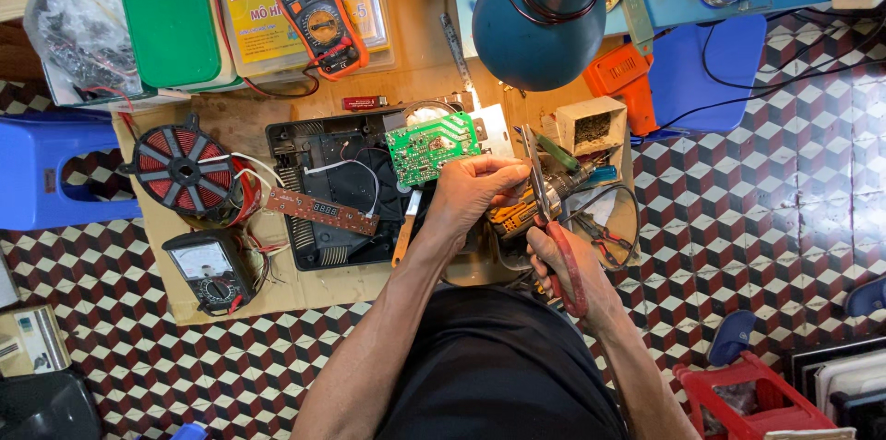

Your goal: The person marks a green circuit board with a pen, then uses a cordless drill to create holes in the board. They also handle a metal heatsink and other small components on a cluttered workbench.

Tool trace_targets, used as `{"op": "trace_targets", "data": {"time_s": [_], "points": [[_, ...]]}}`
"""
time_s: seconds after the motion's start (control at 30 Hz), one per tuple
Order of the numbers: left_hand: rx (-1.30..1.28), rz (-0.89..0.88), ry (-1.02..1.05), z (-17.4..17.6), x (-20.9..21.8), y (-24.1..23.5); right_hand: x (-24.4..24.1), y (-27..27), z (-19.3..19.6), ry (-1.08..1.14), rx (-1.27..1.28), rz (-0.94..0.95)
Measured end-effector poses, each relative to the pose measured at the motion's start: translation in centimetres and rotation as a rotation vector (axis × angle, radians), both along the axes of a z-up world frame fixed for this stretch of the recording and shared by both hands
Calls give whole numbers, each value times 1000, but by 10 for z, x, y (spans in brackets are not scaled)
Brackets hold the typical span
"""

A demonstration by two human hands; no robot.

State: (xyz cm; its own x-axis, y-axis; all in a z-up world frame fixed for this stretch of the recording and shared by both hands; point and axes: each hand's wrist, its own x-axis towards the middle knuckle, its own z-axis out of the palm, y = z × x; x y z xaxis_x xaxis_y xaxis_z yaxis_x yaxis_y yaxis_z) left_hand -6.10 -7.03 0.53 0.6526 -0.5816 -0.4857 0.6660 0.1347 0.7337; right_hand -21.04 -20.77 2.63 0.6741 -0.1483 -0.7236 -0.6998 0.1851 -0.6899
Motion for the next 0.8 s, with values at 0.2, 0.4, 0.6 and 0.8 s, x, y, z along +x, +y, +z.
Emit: {"op": "trace_targets", "data": {"time_s": [0.2,0.4,0.6,0.8], "points": [[24,-14,-25,6,1,0,-1,4,-6,0,104,-79],[16,-34,-25,13,4,4,1,6,-1,1,41,-45],[-30,-110,3,20,3,2,1,9,10,107,85,-158],[-15,-132,2,19,-1,-1,-6,11,11,22,48,-154]]}}
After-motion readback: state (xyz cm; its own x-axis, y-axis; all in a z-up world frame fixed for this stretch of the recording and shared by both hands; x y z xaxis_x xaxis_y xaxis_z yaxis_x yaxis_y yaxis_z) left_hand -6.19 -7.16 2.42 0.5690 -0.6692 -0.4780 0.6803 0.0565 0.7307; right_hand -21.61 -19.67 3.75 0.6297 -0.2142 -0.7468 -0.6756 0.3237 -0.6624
